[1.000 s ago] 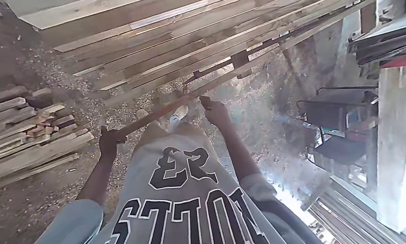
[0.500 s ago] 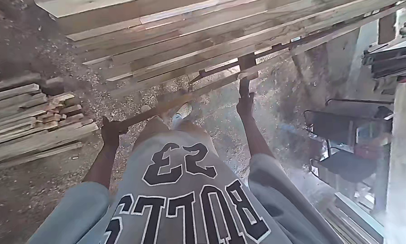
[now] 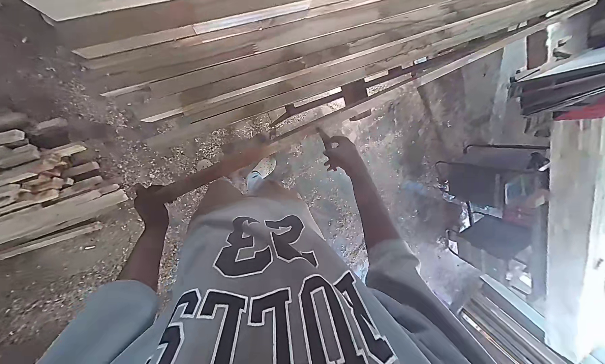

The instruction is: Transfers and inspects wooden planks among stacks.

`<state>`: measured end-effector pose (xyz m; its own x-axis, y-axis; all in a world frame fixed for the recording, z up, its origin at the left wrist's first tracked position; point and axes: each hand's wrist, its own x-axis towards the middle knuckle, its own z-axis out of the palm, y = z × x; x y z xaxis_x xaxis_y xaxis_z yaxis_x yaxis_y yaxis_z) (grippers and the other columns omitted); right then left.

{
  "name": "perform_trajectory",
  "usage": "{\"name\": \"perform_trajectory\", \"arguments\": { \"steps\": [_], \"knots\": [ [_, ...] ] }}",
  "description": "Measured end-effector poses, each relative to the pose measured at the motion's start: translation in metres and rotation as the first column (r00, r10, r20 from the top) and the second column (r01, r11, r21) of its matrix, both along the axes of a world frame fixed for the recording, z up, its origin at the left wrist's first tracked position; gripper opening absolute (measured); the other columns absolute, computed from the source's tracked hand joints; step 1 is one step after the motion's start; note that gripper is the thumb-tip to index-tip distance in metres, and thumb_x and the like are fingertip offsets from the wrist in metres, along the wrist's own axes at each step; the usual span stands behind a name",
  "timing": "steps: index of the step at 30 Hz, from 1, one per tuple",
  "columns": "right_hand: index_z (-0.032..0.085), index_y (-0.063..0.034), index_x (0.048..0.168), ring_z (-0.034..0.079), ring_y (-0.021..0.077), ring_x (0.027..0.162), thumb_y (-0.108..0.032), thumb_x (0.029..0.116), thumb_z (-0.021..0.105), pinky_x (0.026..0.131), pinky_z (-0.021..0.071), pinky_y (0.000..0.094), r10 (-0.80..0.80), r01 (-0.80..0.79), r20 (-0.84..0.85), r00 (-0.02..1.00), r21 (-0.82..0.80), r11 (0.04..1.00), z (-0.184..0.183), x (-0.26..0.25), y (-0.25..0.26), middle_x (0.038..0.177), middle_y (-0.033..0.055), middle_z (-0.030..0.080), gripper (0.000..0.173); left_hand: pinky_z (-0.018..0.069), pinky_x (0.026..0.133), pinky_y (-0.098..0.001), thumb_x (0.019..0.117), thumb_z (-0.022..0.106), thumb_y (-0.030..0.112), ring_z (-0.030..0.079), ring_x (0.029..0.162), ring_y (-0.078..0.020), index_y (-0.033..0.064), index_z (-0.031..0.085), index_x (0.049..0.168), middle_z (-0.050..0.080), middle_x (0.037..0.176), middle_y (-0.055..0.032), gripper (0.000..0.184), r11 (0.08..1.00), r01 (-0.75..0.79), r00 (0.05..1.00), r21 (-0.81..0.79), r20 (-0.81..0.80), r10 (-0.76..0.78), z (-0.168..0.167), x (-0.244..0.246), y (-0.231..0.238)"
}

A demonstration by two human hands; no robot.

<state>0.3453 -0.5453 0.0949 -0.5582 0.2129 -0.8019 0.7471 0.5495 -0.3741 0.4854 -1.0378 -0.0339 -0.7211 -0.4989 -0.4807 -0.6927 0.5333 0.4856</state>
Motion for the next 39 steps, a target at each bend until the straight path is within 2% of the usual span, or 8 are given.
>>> {"name": "perform_trajectory", "arguments": {
  "steps": [10, 15, 18, 22, 27, 32, 35, 39],
  "knots": [
    [0.041, -0.0192, 0.155, 0.073, 0.0326, 0.083, -0.017, 0.1067, 0.055, 0.067, 0.0627, 0.0497, -0.295, 0.297, -0.43, 0.853, -0.063, 0.953, -0.038, 0.024, 0.069, 0.129, 0.0216, 0.063, 0.05, 0.0469, 0.102, -0.0643, 0.0799, 0.084, 0.02, 0.06, 0.122, -0.0484, -0.0065, 0.057, 0.135, 0.061, 0.129, -0.0332, 0.067, 0.955, 0.252, 0.846, -0.153, 0.514, -0.141, 0.002, -0.038, 0.0],
    [0.04, -0.0185, 0.156, 0.073, 0.027, 0.085, -0.013, 0.1047, 0.058, 0.068, 0.0644, 0.0449, -0.172, 0.125, -0.536, 0.827, -0.123, 0.985, -0.059, 0.044, 0.035, 0.133, 0.0169, 0.06, 0.055, 0.0502, 0.101, -0.0595, 0.0802, 0.086, 0.014, 0.065, 0.116, -0.0436, -0.0057, 0.053, 0.139, 0.065, 0.125, -0.0298, 0.07, 0.972, 0.221, 0.827, -0.079, 0.543, -0.144, -0.001, -0.036, -0.012],
    [0.046, -0.0151, 0.153, 0.072, 0.0275, 0.092, -0.009, 0.101, 0.063, 0.074, 0.0645, 0.0457, -0.101, 0.084, -0.611, 0.785, -0.056, 0.995, -0.077, 0.059, 0.01, 0.136, 0.019, 0.058, 0.055, 0.0565, 0.091, -0.0482, 0.1097, 0.05, 0.022, 0.068, 0.105, -0.0334, -0.0012, 0.05, 0.143, 0.063, 0.127, -0.0272, 0.041, 0.977, -0.16, 0.927, 0.138, 0.362, 0.1, 0.009, -0.03, -0.012],
    [0.051, -0.012, 0.15, 0.071, 0.029, 0.103, -0.013, 0.1014, 0.062, 0.083, 0.0632, 0.0457, 0.063, -0.016, -0.692, 0.719, 0.075, 0.997, -0.09, 0.048, -0.019, 0.137, 0.0222, 0.056, 0.05, 0.0523, 0.072, -0.0418, 0.1093, 0.023, 0.057, 0.061, 0.08, -0.0249, 0.0111, 0.042, 0.15, 0.062, 0.114, -0.0211, 0.065, 0.848, -0.446, 0.84, 0.287, 0.462, 0.286, 0.013, -0.036, -0.016],
    [0.045, -0.0154, 0.152, 0.069, 0.0416, 0.101, -0.016, 0.1014, 0.059, 0.083, 0.0593, 0.0566, 0.302, -0.138, -0.429, 0.851, 0.373, 0.918, -0.091, 0.042, -0.051, 0.144, 0.0257, 0.05, 0.052, 0.0518, 0.066, -0.0373, 0.1098, 0.025, 0.054, 0.06, 0.073, -0.0212, 0.0085, 0.05, 0.141, 0.064, 0.104, -0.0173, 0.061, 0.861, -0.433, 0.832, 0.266, 0.485, 0.268, 0.012, -0.041, -0.02],
    [0.041, -0.0136, 0.155, 0.068, 0.0441, 0.102, -0.017, 0.1, 0.061, 0.084, 0.0583, 0.0582, 0.272, -0.136, -0.301, 0.914, 0.404, 0.904, -0.062, 0.073, -0.036, 0.146, 0.0296, 0.047, 0.058, 0.0584, 0.086, -0.0501, 0.1041, 0.06, 0.013, 0.068, 0.104, -0.0364, 0.0068, 0.028, 0.159, 0.056, 0.137, -0.0295, 0.064, 0.96, -0.17, 0.925, 0.222, 0.372, 0.078, 0.011, -0.03, -0.016],
    [0.052, -0.0082, 0.146, 0.065, 0.047, 0.108, -0.019, 0.0995, 0.06, 0.087, 0.0547, 0.0628, 0.274, -0.109, -0.32, 0.907, 0.45, 0.887, -0.028, 0.04, -0.024, 0.132, 0.0319, 0.057, 0.049, 0.0581, 0.07, -0.0382, 0.1036, 0.062, 0.029, 0.07, 0.074, -0.0207, 0.0004, 0.041, 0.149, 0.072, 0.107, -0.0176, 0.058, 0.996, -0.04, 0.91, 0.083, 0.415, 0.002, 0.0, -0.029, -0.008],
    [0.057, -0.0035, 0.136, 0.068, 0.0464, 0.105, -0.018, 0.0914, 0.064, 0.083, 0.0543, 0.0663, 0.315, -0.264, -0.059, 0.947, 0.412, 0.872, 0.005, 0.003, -0.059, 0.118, 0.0299, 0.066, 0.047, 0.0598, 0.074, -0.0422, 0.1017, 0.062, 0.029, 0.072, 0.073, -0.0227, -0.0027, 0.047, 0.144, 0.074, 0.102, -0.0165, 0.055, 1.0, 0.014, 0.917, 0.022, 0.399, -0.022, -0.009, -0.024, -0.008]
  ]
}}
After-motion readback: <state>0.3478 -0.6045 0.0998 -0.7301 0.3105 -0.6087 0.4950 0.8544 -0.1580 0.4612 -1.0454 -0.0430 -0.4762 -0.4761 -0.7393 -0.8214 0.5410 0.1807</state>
